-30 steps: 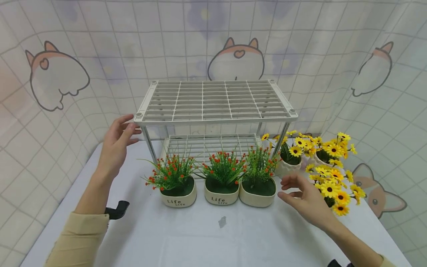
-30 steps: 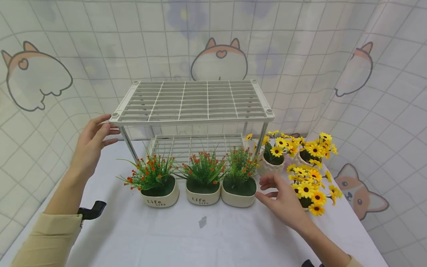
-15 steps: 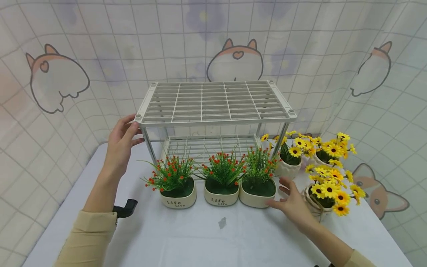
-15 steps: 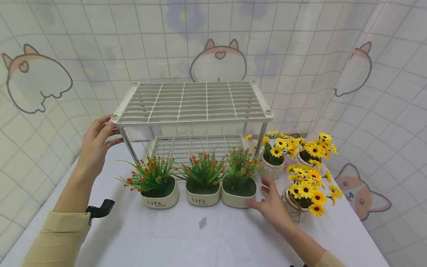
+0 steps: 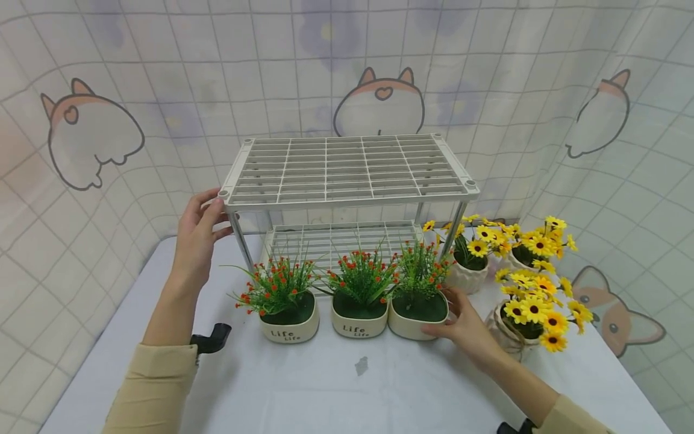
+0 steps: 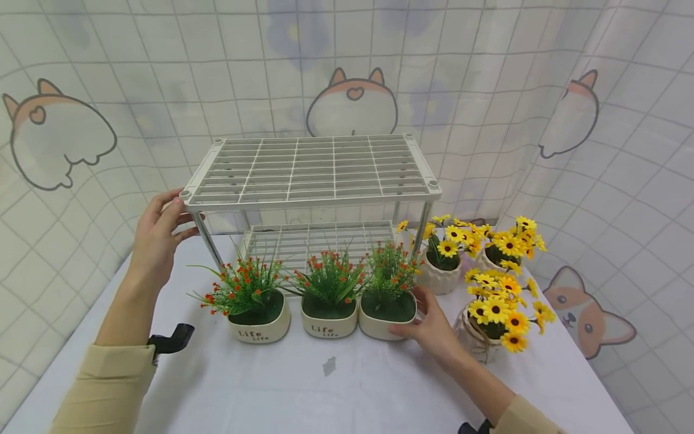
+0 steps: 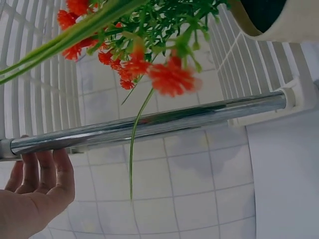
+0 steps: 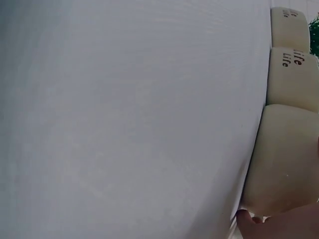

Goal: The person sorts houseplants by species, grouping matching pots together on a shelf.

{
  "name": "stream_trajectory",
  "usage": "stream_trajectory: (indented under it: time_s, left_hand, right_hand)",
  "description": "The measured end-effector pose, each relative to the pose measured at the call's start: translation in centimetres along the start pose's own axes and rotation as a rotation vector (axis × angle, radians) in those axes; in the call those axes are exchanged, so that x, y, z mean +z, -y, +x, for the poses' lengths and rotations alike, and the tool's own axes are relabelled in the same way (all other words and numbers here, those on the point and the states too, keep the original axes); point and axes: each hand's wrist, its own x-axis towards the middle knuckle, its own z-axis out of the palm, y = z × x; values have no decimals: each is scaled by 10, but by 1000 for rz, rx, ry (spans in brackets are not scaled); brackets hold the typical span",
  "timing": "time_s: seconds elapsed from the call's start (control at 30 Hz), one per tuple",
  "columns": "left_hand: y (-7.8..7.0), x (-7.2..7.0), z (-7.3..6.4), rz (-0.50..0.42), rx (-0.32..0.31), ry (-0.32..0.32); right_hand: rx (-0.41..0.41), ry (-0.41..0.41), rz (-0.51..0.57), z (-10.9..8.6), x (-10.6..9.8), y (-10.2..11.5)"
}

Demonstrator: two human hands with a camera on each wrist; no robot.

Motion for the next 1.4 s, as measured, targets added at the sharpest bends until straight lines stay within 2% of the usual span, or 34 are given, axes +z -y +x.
stream_trajectory:
  time_s: [0.23, 0.63, 0.8, 1.17, 1.4]
  left_hand:
    - [-1, -1, 2, -41, -25, -10]
    - [0, -1, 3, -58, -21, -8]
    - [-1, -1, 4, -57, -24, -8]
    - [0, -1, 5, 7, -33, -18]
    - [-2, -1, 6, 29, -60, -20]
  right_hand:
    - [30, 25, 18, 1, 2, -2]
    - [67, -24, -133, -9, -2, 3]
    - [82, -67, -180, -20, -4, 16]
    - [75, -86, -213, -40, -13, 43]
    - [3, -81, -225, -46, -16, 64]
